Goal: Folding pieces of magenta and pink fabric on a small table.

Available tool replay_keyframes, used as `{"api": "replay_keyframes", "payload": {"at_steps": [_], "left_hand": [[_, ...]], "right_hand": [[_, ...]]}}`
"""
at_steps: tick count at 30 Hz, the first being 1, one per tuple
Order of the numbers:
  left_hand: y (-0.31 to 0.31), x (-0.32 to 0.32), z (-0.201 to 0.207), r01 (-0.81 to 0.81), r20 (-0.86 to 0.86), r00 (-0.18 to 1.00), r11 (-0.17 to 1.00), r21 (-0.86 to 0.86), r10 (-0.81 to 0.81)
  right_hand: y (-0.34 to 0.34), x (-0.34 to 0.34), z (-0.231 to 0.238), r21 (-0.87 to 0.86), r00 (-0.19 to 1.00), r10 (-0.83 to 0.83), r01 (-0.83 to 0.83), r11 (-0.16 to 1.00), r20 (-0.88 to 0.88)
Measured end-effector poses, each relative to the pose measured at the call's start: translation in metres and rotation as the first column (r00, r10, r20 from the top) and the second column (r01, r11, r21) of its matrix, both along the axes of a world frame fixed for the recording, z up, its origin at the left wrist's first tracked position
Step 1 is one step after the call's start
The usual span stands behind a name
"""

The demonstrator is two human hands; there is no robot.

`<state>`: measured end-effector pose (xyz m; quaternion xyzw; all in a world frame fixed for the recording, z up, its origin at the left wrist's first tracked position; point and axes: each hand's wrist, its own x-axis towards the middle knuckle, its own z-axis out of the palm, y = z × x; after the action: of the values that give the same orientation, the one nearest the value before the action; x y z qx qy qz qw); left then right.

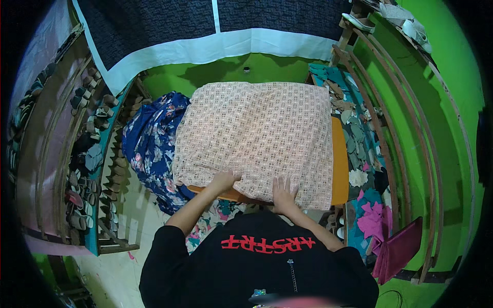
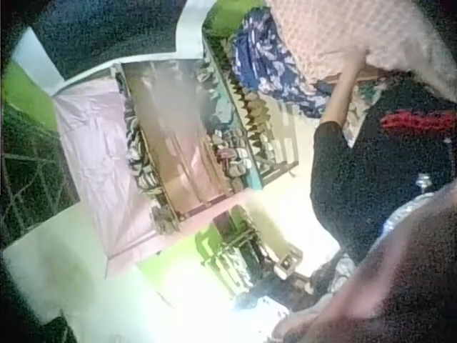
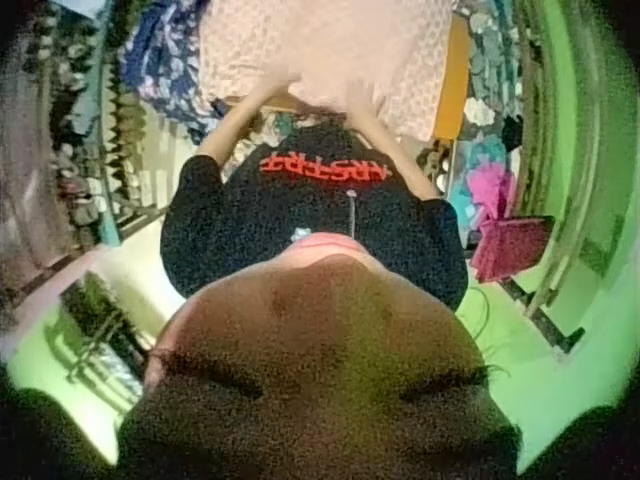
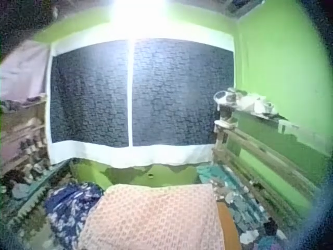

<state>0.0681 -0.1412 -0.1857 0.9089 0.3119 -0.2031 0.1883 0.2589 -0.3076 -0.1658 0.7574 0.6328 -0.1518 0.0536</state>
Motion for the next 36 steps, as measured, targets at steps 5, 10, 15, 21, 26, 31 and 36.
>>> {"api": "replay_keyframes", "payload": {"at_steps": [5, 10, 15, 21, 26, 31, 36], "left_hand": [[0.037, 0.014, 0.009, 0.056, 0.004, 0.998, 0.968, -0.245, -0.056], [0.063, 0.022, 0.007, 0.097, -0.139, 0.978, 0.922, -0.374, -0.159], [0.031, 0.016, 0.071, 0.158, -0.162, 0.963, 0.94, -0.304, -0.214], [-0.016, -0.071, 0.087, 0.16, 0.464, 0.856, 0.971, 0.179, -0.227], [-0.003, -0.103, 0.088, -0.033, 0.19, 0.978, 0.965, -0.261, 0.085], [0.042, -0.08, 0.179, -0.104, -0.129, 0.99, 0.922, -0.374, 0.06], [0.119, -0.028, 0.147, -0.033, -0.13, 0.991, 0.986, -0.163, 0.011]], "right_hand": [[0.01, -0.005, -0.018, 0.013, 0.994, -0.103, 0.104, 0.995, -0.03], [0.025, 0.032, -0.02, 0.165, 0.992, -0.015, 0.036, 0.986, -0.128], [0.029, 0.066, 0.003, 0.102, 0.884, 0.306, -0.289, 0.952, -0.354], [0.004, 0.072, 0.04, -0.199, 0.826, 0.146, -0.296, 0.934, -0.545], [0.02, 0.054, 0.075, -0.653, 0.815, -0.15, -0.322, 0.686, -0.559], [0.032, 0.051, 0.077, -0.644, 0.734, -0.175, -0.424, 0.637, -0.656], [0.056, 0.077, 0.064, -0.653, 0.787, -0.11, -0.415, 0.633, -0.607]]}}
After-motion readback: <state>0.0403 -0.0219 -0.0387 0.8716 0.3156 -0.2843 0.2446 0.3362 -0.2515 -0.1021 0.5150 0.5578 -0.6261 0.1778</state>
